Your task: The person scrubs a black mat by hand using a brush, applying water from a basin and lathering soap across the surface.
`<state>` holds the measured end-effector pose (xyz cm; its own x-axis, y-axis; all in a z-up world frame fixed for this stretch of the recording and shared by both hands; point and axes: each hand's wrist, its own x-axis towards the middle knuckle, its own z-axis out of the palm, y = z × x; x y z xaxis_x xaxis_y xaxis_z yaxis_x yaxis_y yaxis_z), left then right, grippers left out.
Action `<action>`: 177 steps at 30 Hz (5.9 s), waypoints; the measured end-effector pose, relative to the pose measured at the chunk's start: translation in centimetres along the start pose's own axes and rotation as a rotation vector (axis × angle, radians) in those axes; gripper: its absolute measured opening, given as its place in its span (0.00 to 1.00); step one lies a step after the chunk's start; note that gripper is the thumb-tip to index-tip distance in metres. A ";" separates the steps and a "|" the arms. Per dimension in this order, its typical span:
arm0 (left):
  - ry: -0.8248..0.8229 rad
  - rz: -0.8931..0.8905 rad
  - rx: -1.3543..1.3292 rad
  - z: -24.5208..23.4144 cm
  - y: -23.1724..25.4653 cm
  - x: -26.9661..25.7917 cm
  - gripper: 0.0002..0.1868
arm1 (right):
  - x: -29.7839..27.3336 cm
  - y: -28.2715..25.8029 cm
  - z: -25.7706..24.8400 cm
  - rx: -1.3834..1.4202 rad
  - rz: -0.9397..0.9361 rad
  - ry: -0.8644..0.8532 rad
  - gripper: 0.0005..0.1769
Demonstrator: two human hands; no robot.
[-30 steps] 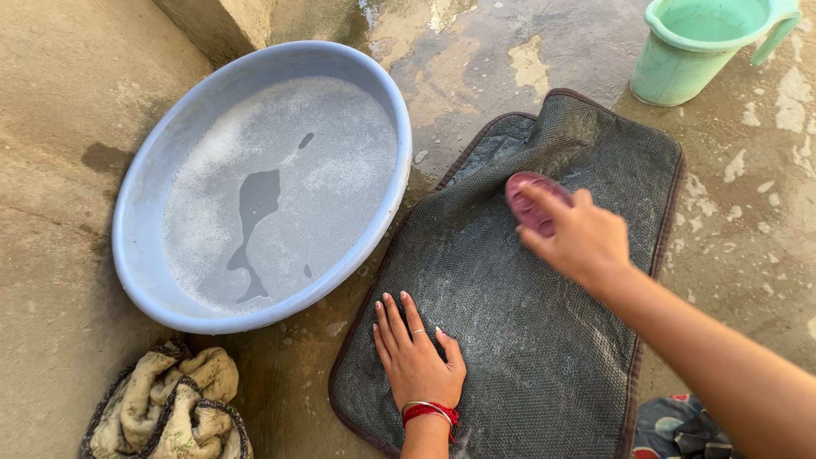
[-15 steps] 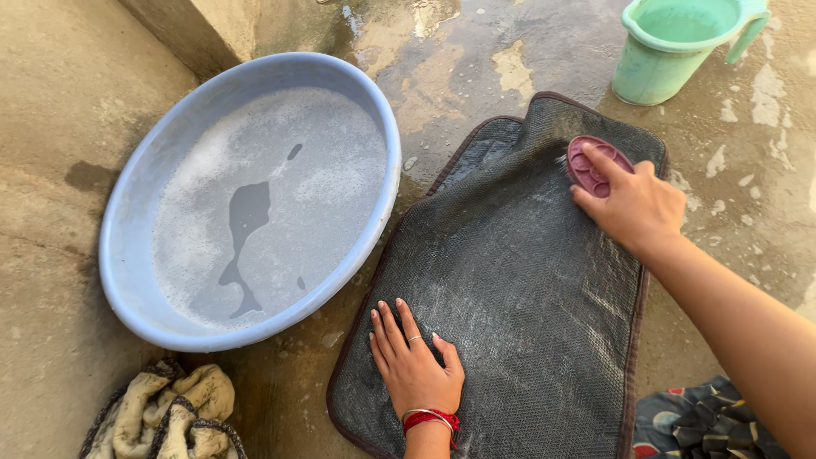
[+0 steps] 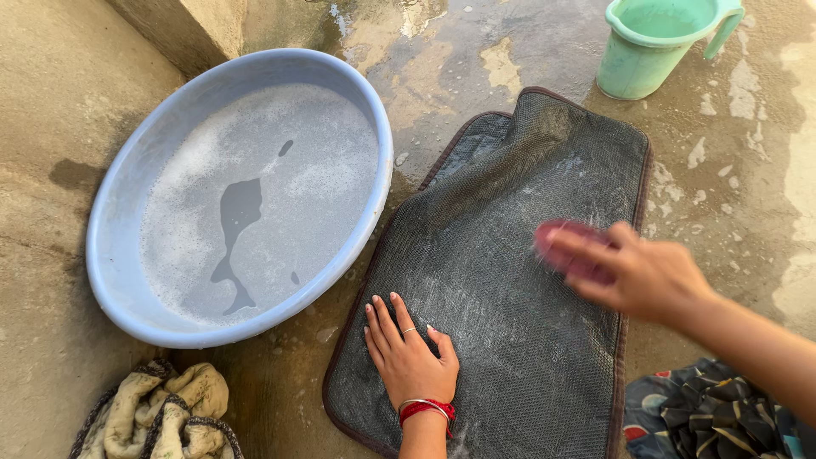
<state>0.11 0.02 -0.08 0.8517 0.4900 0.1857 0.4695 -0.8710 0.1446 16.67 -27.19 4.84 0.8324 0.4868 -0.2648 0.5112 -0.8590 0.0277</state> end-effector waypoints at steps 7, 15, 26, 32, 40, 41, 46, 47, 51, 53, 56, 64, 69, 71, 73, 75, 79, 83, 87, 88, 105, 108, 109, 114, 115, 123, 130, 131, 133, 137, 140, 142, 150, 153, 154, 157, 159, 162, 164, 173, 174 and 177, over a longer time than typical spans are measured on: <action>-0.018 -0.012 -0.004 0.0 0.0 0.0 0.41 | 3.3 4.5 0.2 0.104 0.362 0.237 0.41; 0.012 -0.007 -0.044 -0.1 -0.2 0.0 0.41 | -4.5 -1.6 2.8 0.093 -0.211 -0.125 0.48; 0.021 0.003 -0.034 0.1 0.0 0.1 0.41 | 1.9 4.2 0.1 -0.042 0.379 0.158 0.43; 0.004 -0.007 -0.039 -0.1 0.0 0.0 0.41 | -4.5 -5.7 1.3 0.138 -0.223 0.066 0.45; -0.002 -0.011 -0.043 -0.2 0.1 0.0 0.40 | 5.1 1.5 -2.2 0.121 0.307 0.201 0.38; -0.002 -0.015 -0.040 -0.2 0.1 -0.1 0.40 | 5.8 0.9 -1.9 0.107 0.325 0.231 0.38; 0.016 -0.004 -0.041 -0.1 0.0 0.0 0.41 | 4.3 -7.5 -0.6 0.132 0.106 0.280 0.37; 0.012 -0.004 -0.041 -0.1 0.1 0.0 0.41 | 3.3 -8.9 -0.6 0.153 0.008 0.264 0.37; 0.005 -0.008 -0.052 -0.1 0.1 0.1 0.41 | 2.6 -10.8 -2.0 0.132 -0.335 0.177 0.41; 0.015 -0.012 -0.058 -0.2 0.0 0.1 0.41 | 4.6 -9.6 -3.2 0.033 -0.355 0.048 0.42; 0.034 -0.003 -0.060 -0.1 0.0 -0.1 0.41 | 8.3 -5.3 -5.2 0.018 0.010 0.201 0.37; 0.022 -0.002 -0.063 -0.3 0.1 0.1 0.41 | 4.6 -14.1 -1.5 0.196 -0.333 0.362 0.41; 0.030 -0.009 -0.069 -0.3 0.1 0.0 0.41 | 7.0 -12.2 -3.8 0.084 -0.386 0.100 0.40; 0.033 -0.005 -0.069 -0.3 0.1 0.1 0.40 | 9.4 -9.4 -5.1 0.090 -0.091 0.131 0.37; 0.027 -0.003 -0.068 -0.3 0.1 0.0 0.40 | 11.1 -6.7 -6.1 0.016 0.042 0.268 0.38; 0.037 -0.003 -0.064 -0.3 0.0 0.2 0.41 | 10.9 -8.4 -4.7 0.129 0.084 0.353 0.38; 0.034 0.000 -0.068 -0.4 0.0 0.0 0.40 | 6.1 -14.2 -1.5 0.233 -0.214 0.331 0.38; 0.037 -0.002 -0.080 -0.5 0.0 0.1 0.40 | 5.5 -14.5 -2.7 0.215 -0.501 0.181 0.41; 0.051 0.001 -0.083 -0.4 0.2 0.0 0.40 | 10.2 -10.4 -6.0 0.080 -0.113 0.142 0.39; 0.054 0.004 -0.078 -0.4 0.2 0.1 0.40 | 10.7 -10.8 -6.1 0.093 -0.071 0.171 0.38; 0.088 0.015 -0.122 -0.3 -0.1 0.1 0.40 | 12.8 -14.2 -5.6 0.196 0.002 0.296 0.37; 0.081 0.021 -0.119 -0.3 0.0 0.1 0.40 | 9.4 -19.1 -3.4 0.227 -0.300 0.295 0.40; 0.079 0.023 -0.115 -0.4 0.0 0.0 0.40 | 8.6 -19.8 -3.3 0.217 -0.392 0.240 0.42; 0.075 0.016 -0.120 -0.3 0.1 0.0 0.40 | 12.1 -16.0 -5.5 0.128 -0.335 0.289 0.39; 0.085 0.019 -0.117 -0.3 0.0 -0.1 0.40 | 13.1 -14.9 -5.9 0.156 -0.211 0.263 0.37; 0.003 0.014 -0.106 -0.5 -0.1 0.1 0.40 | 9.0 -19.6 -3.3 0.183 -0.505 0.171 0.39; 0.083 0.009 -0.126 -0.3 0.1 0.0 0.41 | 12.2 -14.2 -7.1 0.136 -0.055 0.104 0.38; 0.083 0.009 -0.127 -0.3 0.1 0.1 0.41 | 12.4 -14.2 -7.0 0.138 -0.007 0.142 0.37; 0.077 0.011 -0.130 -0.4 0.1 0.0 0.41 | 11.9 -15.2 -6.0 0.135 -0.058 0.220 0.37; 0.040 0.008 -0.122 -0.6 0.0 0.2 0.41 | 7.4 -17.7 -3.7 0.164 -0.438 0.168 0.39; 0.055 0.010 -0.122 -0.6 0.1 0.2 0.41 | 7.5 -14.2 -4.6 0.039 -0.409 0.014 0.40; 0.046 0.000 -0.117 -0.6 0.2 0.2 0.41 | 9.2 -10.4 -5.5 -0.046 -0.158 0.024 0.39; 0.030 0.002 -0.087 -0.4 0.1 0.2 0.41 | 7.1 -8.5 -2.7 0.034 0.112 0.112 0.41; 0.020 0.010 -0.078 -0.3 0.2 0.1 0.41 | 4.0 -11.4 -2.0 0.142 -0.209 0.047 0.41; 0.017 0.010 -0.070 -0.2 0.1 0.1 0.41 | 3.5 -11.3 -2.2 0.133 -0.284 0.003 0.42; 0.023 0.066 -0.049 0.1 -0.1 0.1 0.42 | 3.7 -8.5 -3.4 -0.019 -0.217 -0.020 0.41; 0.119 0.155 0.011 0.4 -0.4 0.3 0.40 | 4.8 -5.5 -4.2 -0.049 -0.035 0.080 0.41; 0.124 0.201 0.001 0.8 -0.4 0.2 0.38 | 5.1 -3.5 -3.7 0.050 0.201 0.226 0.39; 0.076 0.198 -0.018 0.8 -0.4 0.4 0.38 | 5.2 -4.9 -3.1 0.118 0.225 0.234 0.36; 0.052 0.165 -0.063 2.3 2.6 4.5 0.38 | 2.0 -5.2 -1.6 -0.010 -0.294 0.176 0.45; 0.072 0.198 -0.087 2.3 2.7 3.9 0.38 | 2.5 -3.8 -1.8 -0.060 -0.163 0.184 0.45; 0.042 0.277 -0.156 2.0 3.6 0.9 0.36 | 4.8 0.2 -2.5 0.008 0.288 0.123 0.40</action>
<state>3.07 -2.74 -1.36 0.9302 0.2390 0.2785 0.1773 -0.9571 0.2293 21.30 -24.63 6.00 0.9626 0.2383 -0.1289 0.2492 -0.9654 0.0767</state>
